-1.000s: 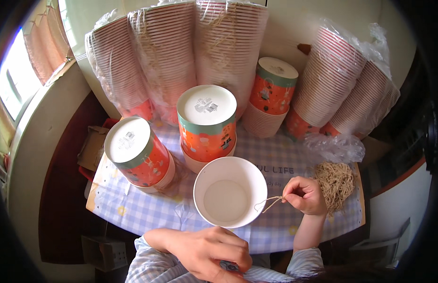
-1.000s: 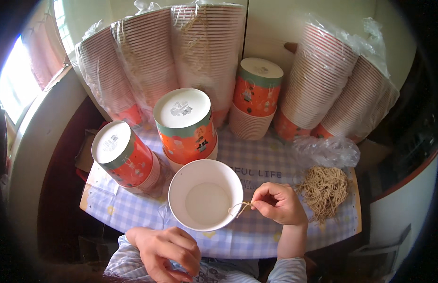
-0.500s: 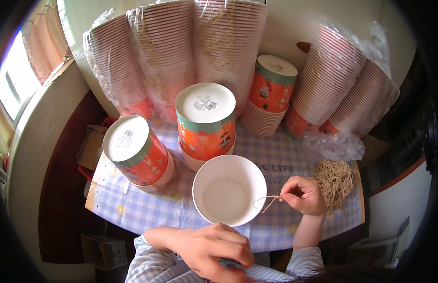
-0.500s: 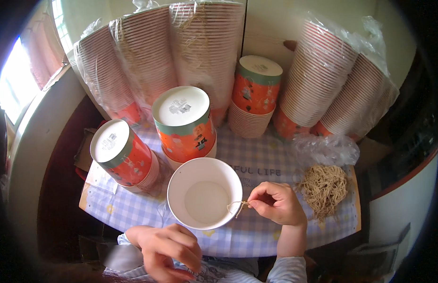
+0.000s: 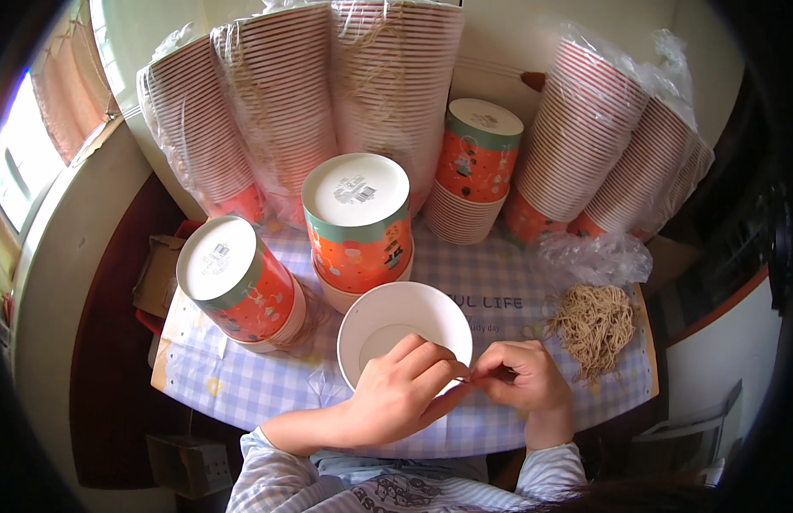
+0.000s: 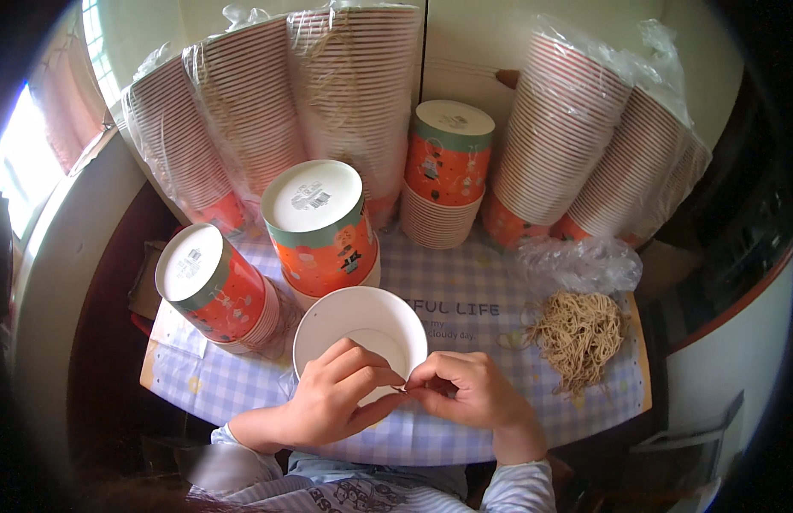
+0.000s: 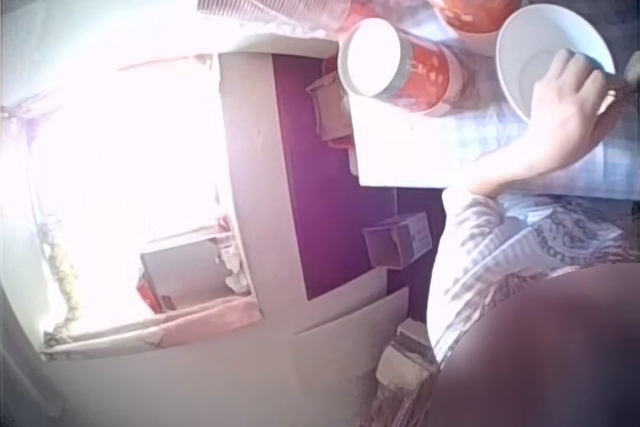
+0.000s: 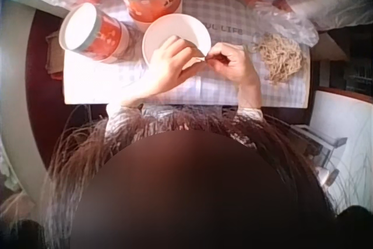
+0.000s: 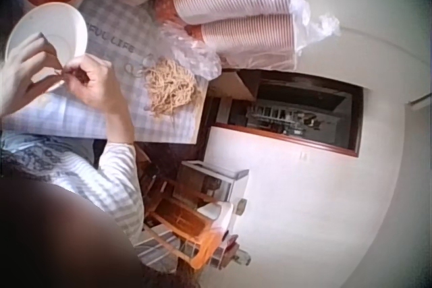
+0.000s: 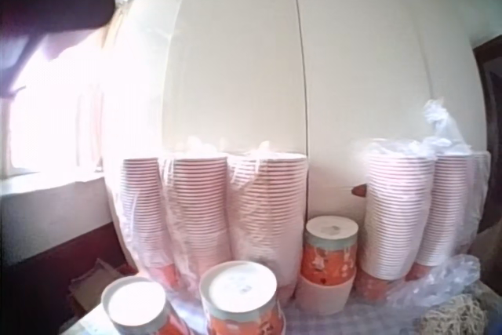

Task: Securing paper containers with rubber bands and stacking them.

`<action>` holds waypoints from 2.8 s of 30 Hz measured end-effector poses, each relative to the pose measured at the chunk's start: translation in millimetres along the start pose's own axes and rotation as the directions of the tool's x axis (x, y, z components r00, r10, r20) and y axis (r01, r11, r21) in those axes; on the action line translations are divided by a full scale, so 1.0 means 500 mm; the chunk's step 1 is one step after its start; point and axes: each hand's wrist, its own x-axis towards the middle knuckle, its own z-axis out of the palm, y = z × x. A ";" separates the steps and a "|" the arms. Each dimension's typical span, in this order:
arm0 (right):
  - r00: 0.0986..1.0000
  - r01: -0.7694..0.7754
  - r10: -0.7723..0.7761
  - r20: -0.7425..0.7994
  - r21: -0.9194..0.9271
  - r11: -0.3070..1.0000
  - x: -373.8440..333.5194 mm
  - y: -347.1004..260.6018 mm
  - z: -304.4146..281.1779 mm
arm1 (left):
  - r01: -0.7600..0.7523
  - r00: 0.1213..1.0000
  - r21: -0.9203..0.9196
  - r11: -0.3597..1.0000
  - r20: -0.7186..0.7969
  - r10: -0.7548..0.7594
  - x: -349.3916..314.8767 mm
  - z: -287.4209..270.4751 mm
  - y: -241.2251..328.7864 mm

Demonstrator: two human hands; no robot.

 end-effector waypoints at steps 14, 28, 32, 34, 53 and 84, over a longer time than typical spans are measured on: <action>0.994 -0.059 0.092 -0.056 0.429 0.901 -0.020 0.022 0.015 | 0.002 0.999 0.022 1.000 0.041 -0.003 0.004 0.014 -0.010; 0.960 0.259 -0.279 -0.026 0.464 0.847 -0.078 -0.008 -0.041 | -0.018 0.990 0.098 0.995 0.141 0.004 -0.004 0.033 -0.003; 0.808 0.241 -0.445 0.386 0.473 0.847 -0.057 -0.009 -0.077 | -0.057 0.971 0.160 0.985 0.237 0.018 -0.017 0.060 -0.002; 0.772 0.255 -0.476 0.422 0.481 0.839 -0.055 -0.013 -0.073 | -0.067 0.968 0.186 0.980 0.251 0.018 -0.023 0.063 0.004; 0.290 0.499 -0.711 0.640 0.533 0.683 -0.047 -0.044 -0.053 | -0.249 0.945 0.349 0.903 0.291 0.148 -0.036 0.110 0.023; 0.926 0.107 0.012 0.378 -0.291 0.951 -0.062 0.228 0.168 | 0.202 0.930 -0.322 0.925 -0.233 -0.284 -0.090 0.259 -0.202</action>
